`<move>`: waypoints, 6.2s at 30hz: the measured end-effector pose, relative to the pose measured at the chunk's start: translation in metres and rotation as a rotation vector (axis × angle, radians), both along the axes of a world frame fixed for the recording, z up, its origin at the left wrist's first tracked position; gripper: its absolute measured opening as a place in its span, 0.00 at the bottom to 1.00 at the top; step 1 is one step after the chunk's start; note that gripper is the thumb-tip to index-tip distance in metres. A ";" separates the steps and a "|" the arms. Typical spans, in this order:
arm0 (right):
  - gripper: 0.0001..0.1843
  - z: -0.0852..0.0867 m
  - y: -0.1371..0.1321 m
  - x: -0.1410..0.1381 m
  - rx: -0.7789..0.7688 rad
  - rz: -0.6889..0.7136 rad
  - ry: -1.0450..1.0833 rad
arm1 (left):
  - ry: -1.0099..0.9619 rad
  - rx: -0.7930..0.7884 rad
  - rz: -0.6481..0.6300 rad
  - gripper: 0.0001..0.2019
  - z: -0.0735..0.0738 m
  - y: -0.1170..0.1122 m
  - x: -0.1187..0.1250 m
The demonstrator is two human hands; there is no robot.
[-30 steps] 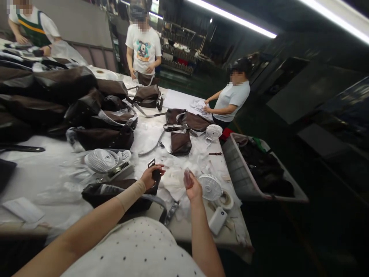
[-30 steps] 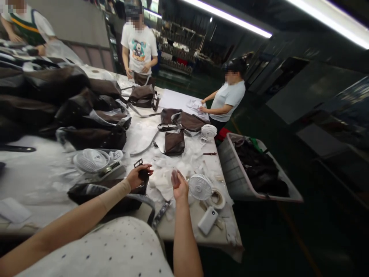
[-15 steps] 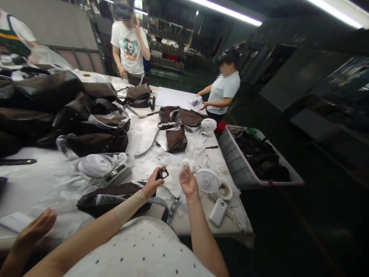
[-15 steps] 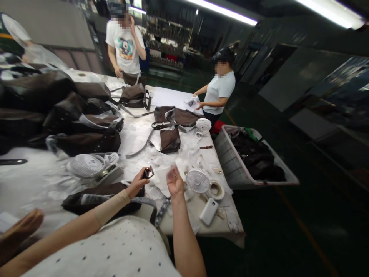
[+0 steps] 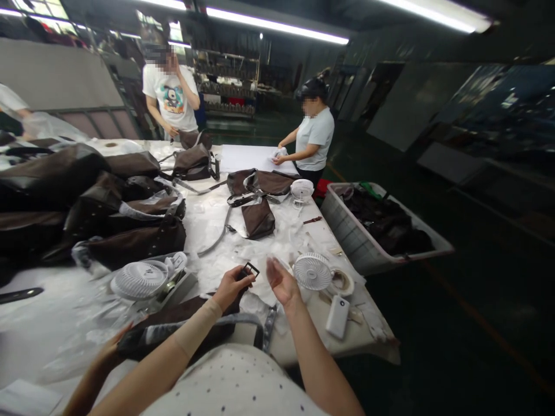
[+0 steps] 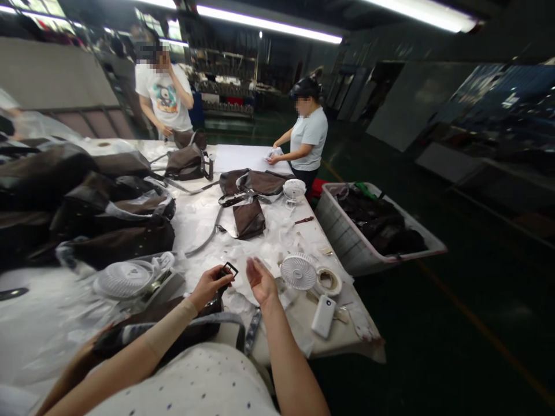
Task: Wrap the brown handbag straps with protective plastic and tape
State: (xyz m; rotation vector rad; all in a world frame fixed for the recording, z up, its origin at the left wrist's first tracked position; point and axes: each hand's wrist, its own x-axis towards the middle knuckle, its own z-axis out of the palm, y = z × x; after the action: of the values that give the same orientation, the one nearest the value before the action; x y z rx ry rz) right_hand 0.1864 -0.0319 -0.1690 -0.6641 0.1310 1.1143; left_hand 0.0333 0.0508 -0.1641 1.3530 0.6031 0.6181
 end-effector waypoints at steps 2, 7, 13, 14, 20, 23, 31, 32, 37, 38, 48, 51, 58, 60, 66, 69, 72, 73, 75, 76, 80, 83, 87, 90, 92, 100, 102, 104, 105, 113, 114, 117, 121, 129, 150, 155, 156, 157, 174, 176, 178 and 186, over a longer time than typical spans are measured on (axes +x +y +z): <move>0.12 0.002 0.000 -0.001 0.012 -0.013 -0.080 | 0.003 -0.022 0.014 0.19 0.002 -0.001 0.000; 0.16 0.006 0.004 -0.002 -0.008 -0.126 -0.247 | 0.014 -0.039 -0.012 0.20 0.004 -0.006 -0.001; 0.18 0.016 0.009 -0.007 -0.093 -0.266 -0.320 | 0.030 0.040 -0.121 0.18 -0.007 -0.016 -0.001; 0.18 0.016 0.010 -0.008 -0.108 -0.282 -0.338 | 0.030 0.054 -0.131 0.18 -0.008 -0.017 -0.001; 0.23 0.012 0.013 -0.010 -0.125 -0.376 -0.407 | 0.003 0.079 -0.129 0.18 -0.004 -0.020 -0.005; 0.23 0.009 0.013 -0.013 -0.132 -0.383 -0.430 | -0.019 0.052 -0.131 0.18 0.000 -0.023 -0.004; 0.23 0.017 0.008 -0.022 -0.192 -0.300 -0.517 | 0.023 0.096 -0.174 0.18 -0.001 -0.029 0.002; 0.23 0.019 0.007 -0.022 -0.205 -0.289 -0.536 | 0.026 0.109 -0.160 0.18 -0.002 -0.028 0.002; 0.23 0.020 0.002 -0.022 -0.251 -0.269 -0.632 | 0.054 0.119 -0.139 0.18 -0.004 -0.024 0.000; 0.23 0.020 0.002 -0.022 -0.257 -0.266 -0.658 | 0.060 0.121 -0.142 0.18 -0.004 -0.024 -0.001; 0.25 0.023 -0.007 -0.024 -0.250 -0.210 -0.991 | 0.075 0.195 -0.055 0.19 -0.009 -0.023 0.001; 0.26 0.024 -0.009 -0.023 -0.268 -0.172 -0.997 | 0.061 0.202 -0.037 0.19 -0.011 -0.022 0.001; 0.23 0.021 -0.011 -0.022 -0.300 -0.098 -1.063 | 0.051 0.175 0.050 0.28 -0.018 -0.021 0.002; 0.23 0.019 -0.011 -0.023 -0.296 -0.084 -1.066 | 0.014 0.115 0.025 0.27 -0.017 -0.020 0.002; 0.24 0.017 -0.013 -0.030 -0.239 -0.020 -1.111 | -0.043 0.031 -0.009 0.20 -0.011 -0.021 0.000; 0.25 0.017 -0.014 -0.031 -0.230 0.004 -1.098 | -0.051 0.012 0.020 0.19 -0.008 -0.021 -0.001; 0.27 0.016 -0.016 -0.032 -0.177 0.051 -1.052 | -0.052 0.006 0.030 0.18 -0.007 -0.019 -0.001; 0.27 0.015 -0.016 -0.032 -0.155 0.066 -1.038 | -0.061 0.006 0.018 0.17 -0.008 -0.018 -0.002; 0.28 0.013 -0.018 -0.031 -0.128 0.081 -1.031 | -0.107 -0.005 -0.028 0.17 -0.013 -0.016 -0.003; 0.28 0.012 -0.019 -0.031 -0.129 0.079 -1.049 | -0.136 -0.017 -0.056 0.18 -0.016 -0.015 -0.004; 0.26 0.009 -0.022 -0.030 -0.246 0.022 -1.348 | -0.144 0.017 -0.055 0.24 -0.030 -0.013 -0.008; 0.24 0.010 -0.022 -0.031 -0.362 -0.042 -1.578 | -0.032 0.255 0.049 0.34 -0.033 -0.017 -0.011; 0.23 0.018 -0.018 -0.038 -0.399 -0.087 -1.609 | 0.025 0.587 0.123 0.42 -0.027 -0.021 -0.011; 0.20 0.025 -0.014 -0.044 -0.356 -0.066 -1.564 | 0.045 0.654 0.134 0.33 -0.022 -0.020 -0.007; 0.16 0.028 -0.010 -0.046 -0.268 -0.046 -1.428 | 0.053 0.619 0.139 0.29 -0.021 -0.018 -0.005; 0.23 0.027 0.002 -0.038 -0.204 -0.091 -0.939 | 0.009 0.312 0.101 0.34 -0.025 -0.016 -0.007; 0.23 0.028 0.002 -0.038 -0.224 -0.084 -0.906 | -0.025 0.269 0.083 0.33 -0.024 -0.016 -0.008; 0.24 0.028 0.000 -0.038 -0.238 -0.080 -0.864 | -0.053 0.245 0.072 0.32 -0.023 -0.016 -0.009; 0.24 0.028 0.000 -0.038 -0.244 -0.076 -0.846 | -0.063 0.231 0.067 0.32 -0.023 -0.016 -0.009; 0.28 0.026 -0.004 -0.036 -0.333 -0.028 -0.815 | -0.202 0.024 0.029 0.29 -0.023 -0.010 -0.008; 0.28 0.025 -0.005 -0.035 -0.348 -0.020 -0.815 | -0.210 0.008 0.026 0.29 -0.022 -0.010 -0.008; 0.28 0.023 -0.005 -0.033 -0.389 0.010 -0.795 | -0.225 -0.031 0.008 0.29 -0.019 -0.011 -0.009; 0.26 0.021 -0.004 -0.032 -0.421 0.040 -0.790 | -0.256 -0.043 0.012 0.28 -0.020 -0.012 -0.009; 0.27 0.023 -0.002 -0.030 -0.434 0.028 -0.796 | -0.229 0.043 0.033 0.25 -0.017 -0.011 -0.010; 0.24 0.012 0.001 -0.037 -0.316 -0.157 -0.648 | -0.105 -0.293 0.129 0.34 -0.025 -0.025 0.005; 0.24 0.012 -0.002 -0.036 -0.347 -0.154 -0.690 | -0.084 -0.294 0.035 0.32 -0.016 -0.021 -0.002; 0.25 0.011 -0.002 -0.035 -0.353 -0.150 -0.699 | -0.071 -0.307 0.009 0.32 -0.012 -0.019 -0.004; 0.25 0.012 -0.002 -0.034 -0.357 -0.145 -0.706 | -0.061 -0.323 -0.013 0.31 -0.008 -0.018 -0.007; 0.26 0.026 -0.006 -0.037 -0.358 -0.100 -0.726 | -0.223 -0.438 -0.157 0.27 -0.008 -0.014 -0.011; 0.26 0.025 -0.006 -0.037 -0.341 -0.093 -0.751 | -0.241 -0.435 -0.157 0.27 -0.008 -0.014 -0.010; 0.27 0.025 -0.007 -0.037 -0.319 -0.087 -0.783 | -0.249 -0.441 -0.153 0.26 -0.008 -0.014 -0.010; 0.27 0.028 -0.010 -0.035 -0.297 -0.051 -0.900 | -0.263 -0.380 -0.189 0.21 -0.007 -0.011 -0.012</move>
State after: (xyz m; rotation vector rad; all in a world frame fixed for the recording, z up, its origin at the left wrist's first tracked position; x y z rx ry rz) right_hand 0.1514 -0.0423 -0.1412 -1.3620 -0.4645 0.6659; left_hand 0.0213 0.0400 -0.1707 0.9404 0.3514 0.4874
